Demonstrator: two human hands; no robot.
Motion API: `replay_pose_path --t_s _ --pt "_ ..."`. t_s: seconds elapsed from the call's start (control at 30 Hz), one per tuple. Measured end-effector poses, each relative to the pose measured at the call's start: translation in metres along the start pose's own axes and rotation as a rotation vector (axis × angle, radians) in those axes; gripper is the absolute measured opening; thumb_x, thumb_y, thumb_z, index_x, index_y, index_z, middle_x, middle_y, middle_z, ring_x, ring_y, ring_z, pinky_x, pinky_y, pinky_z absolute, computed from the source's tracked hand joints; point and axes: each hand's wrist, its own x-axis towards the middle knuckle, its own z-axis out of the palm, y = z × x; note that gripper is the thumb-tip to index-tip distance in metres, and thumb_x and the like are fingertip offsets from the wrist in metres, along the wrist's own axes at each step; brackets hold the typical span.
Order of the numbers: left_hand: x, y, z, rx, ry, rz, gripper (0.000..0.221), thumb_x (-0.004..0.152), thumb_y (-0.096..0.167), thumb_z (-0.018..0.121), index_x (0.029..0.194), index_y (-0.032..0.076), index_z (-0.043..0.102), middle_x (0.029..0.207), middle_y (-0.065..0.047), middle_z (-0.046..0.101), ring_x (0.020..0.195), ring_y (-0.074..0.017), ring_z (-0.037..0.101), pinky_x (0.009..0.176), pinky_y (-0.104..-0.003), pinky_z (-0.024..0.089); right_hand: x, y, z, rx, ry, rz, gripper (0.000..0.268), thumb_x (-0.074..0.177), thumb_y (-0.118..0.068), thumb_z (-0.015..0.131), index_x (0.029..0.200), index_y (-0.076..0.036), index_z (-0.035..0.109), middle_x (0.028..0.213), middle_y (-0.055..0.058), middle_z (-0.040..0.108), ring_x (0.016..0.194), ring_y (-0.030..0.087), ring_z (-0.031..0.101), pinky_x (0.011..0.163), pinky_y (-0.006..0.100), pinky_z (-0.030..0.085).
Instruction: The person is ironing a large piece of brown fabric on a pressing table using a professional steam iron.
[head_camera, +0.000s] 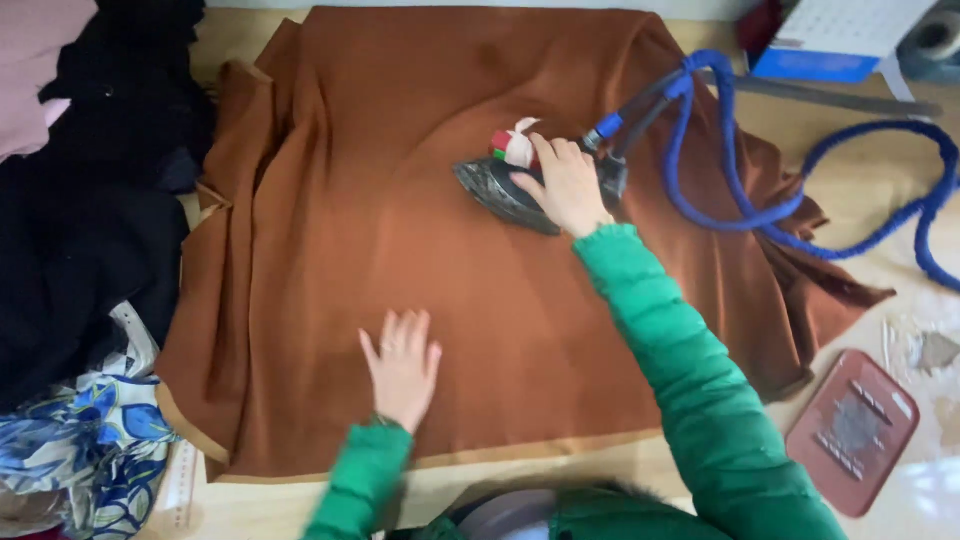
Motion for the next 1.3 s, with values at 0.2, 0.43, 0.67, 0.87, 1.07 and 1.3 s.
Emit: replay_pose_path --t_s 0.2,0.43,0.67,0.87,1.07,1.3 --pt "0.185 -0.083 0.044 0.003 0.099 0.162 0.046 0.104 0.034 0.055 0.149 0.025 0.05 0.138 -0.002 0.057 0.142 -0.0273 0.05 0.115 -0.055 0.043 0.029 -0.017 0.002 -0.174 0.163 -0.036 0.07 0.094 -0.082 0.049 0.118 -0.019 0.069 0.082 -0.003 0.077 0.076 0.017 0.078 0.077 0.038 0.05" --pt "0.344 -0.116 0.112 0.012 -0.079 0.334 0.043 0.109 0.047 0.043 0.148 0.032 0.051 0.151 -0.003 0.049 0.141 -0.0309 0.049 0.113 -0.065 0.038 -0.017 -0.032 -0.018 -0.113 0.183 -0.223 0.065 0.09 -0.074 0.059 0.112 -0.014 0.07 0.067 0.002 0.072 0.062 0.017 0.073 0.071 0.038 0.045" --pt "0.39 -0.184 0.11 0.231 -0.111 -0.181 0.055 0.105 0.061 0.048 0.152 0.032 0.047 0.159 0.005 0.039 0.125 -0.0358 0.044 0.074 -0.052 0.064 -0.051 -0.041 -0.023 -0.078 0.226 -0.283 0.059 0.084 -0.076 0.063 0.093 -0.017 0.064 0.065 -0.001 0.059 0.059 0.016 0.061 0.065 0.034 0.042" --pt "0.374 -0.144 0.078 0.091 -0.181 -0.269 0.061 0.11 0.062 0.037 0.161 0.027 0.04 0.173 0.0 0.011 0.141 -0.0415 0.034 0.101 -0.061 0.045 -0.03 -0.041 -0.02 -0.03 0.254 -0.317 0.063 0.084 -0.08 0.061 0.091 -0.017 0.064 0.065 -0.001 0.059 0.058 0.017 0.061 0.064 0.035 0.042" --pt "0.222 -0.04 -0.011 -0.12 -0.1 -0.114 0.061 0.108 0.041 0.049 0.16 0.013 0.037 0.173 -0.016 0.016 0.157 -0.0428 0.016 0.119 -0.074 0.008 0.025 -0.051 0.002 -0.177 0.352 -0.27 0.063 0.092 -0.078 0.055 0.093 -0.016 0.066 0.064 -0.001 0.061 0.056 0.016 0.062 0.065 0.037 0.041" --pt "0.029 -0.004 -0.016 0.064 -0.043 -0.156 0.072 0.093 0.062 0.055 0.156 0.028 0.044 0.165 -0.005 0.039 0.15 -0.0344 0.039 0.118 -0.072 0.024 0.107 -0.068 0.049 -0.315 0.456 -0.127 0.071 0.088 -0.086 0.069 0.106 -0.017 0.067 0.054 -0.003 0.062 0.05 0.017 0.064 0.079 0.039 0.05"
